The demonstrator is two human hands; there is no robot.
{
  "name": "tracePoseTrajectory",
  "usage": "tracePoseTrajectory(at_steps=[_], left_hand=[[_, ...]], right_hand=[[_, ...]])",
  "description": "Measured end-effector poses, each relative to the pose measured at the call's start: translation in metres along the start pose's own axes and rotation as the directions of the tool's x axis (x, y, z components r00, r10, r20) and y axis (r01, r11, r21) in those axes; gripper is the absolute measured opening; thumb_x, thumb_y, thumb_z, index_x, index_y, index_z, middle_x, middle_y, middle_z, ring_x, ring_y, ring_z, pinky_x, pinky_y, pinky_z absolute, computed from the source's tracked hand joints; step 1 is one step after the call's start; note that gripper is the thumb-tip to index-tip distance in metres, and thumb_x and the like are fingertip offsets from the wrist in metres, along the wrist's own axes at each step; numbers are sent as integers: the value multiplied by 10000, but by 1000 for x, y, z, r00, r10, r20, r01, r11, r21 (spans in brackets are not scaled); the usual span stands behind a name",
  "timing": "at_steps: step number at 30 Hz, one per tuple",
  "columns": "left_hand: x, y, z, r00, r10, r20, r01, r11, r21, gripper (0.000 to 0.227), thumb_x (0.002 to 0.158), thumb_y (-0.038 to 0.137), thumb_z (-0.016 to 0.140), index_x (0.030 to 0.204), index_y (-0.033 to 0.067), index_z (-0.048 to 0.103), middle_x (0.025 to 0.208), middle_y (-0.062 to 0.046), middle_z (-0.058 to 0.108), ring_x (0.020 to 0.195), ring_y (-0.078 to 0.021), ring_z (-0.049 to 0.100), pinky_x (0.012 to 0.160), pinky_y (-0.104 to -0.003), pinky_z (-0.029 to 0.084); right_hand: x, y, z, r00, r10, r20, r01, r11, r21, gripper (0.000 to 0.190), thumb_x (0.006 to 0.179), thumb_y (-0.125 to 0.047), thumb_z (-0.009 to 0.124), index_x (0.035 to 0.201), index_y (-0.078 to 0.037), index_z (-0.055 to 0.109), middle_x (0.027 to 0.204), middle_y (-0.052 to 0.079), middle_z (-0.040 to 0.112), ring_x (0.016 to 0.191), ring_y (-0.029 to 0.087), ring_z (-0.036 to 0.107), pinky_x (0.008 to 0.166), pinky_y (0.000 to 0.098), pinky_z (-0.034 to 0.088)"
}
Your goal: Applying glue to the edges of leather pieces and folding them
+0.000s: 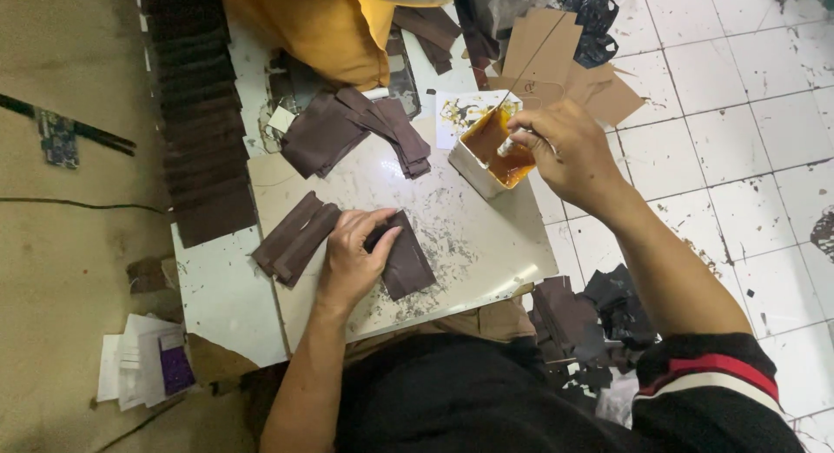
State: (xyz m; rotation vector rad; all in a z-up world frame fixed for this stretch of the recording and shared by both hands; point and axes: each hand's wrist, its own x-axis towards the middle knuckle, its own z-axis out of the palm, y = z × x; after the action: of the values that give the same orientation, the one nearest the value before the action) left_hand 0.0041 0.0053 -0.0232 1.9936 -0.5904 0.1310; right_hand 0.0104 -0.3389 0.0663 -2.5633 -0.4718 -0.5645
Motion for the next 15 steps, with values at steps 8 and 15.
tracePoseTrajectory(at_steps=[8, 15], left_hand=[[5, 6, -4, 997, 75, 20, -76, 995, 59, 258, 876, 149, 821, 1117, 80, 757, 977, -128, 727, 979, -354, 688, 887, -454, 549], [-5, -18, 7, 994, 105, -36, -99, 986, 131, 270, 876, 184, 829, 1095, 57, 735, 1025, -101, 674, 1006, -326, 657, 950, -434, 507]], right_hand=[[3, 4, -2, 995, -63, 72, 66, 997, -43, 115, 1094, -200, 658, 1147, -133, 735, 900, 59, 709, 918, 311, 644, 873, 417, 489], [4, 4, 1, 990, -56, 130, 68, 994, -88, 147, 1090, -199, 664, 1155, -92, 742, 909, 74, 723, 923, 292, 642, 886, 404, 473]])
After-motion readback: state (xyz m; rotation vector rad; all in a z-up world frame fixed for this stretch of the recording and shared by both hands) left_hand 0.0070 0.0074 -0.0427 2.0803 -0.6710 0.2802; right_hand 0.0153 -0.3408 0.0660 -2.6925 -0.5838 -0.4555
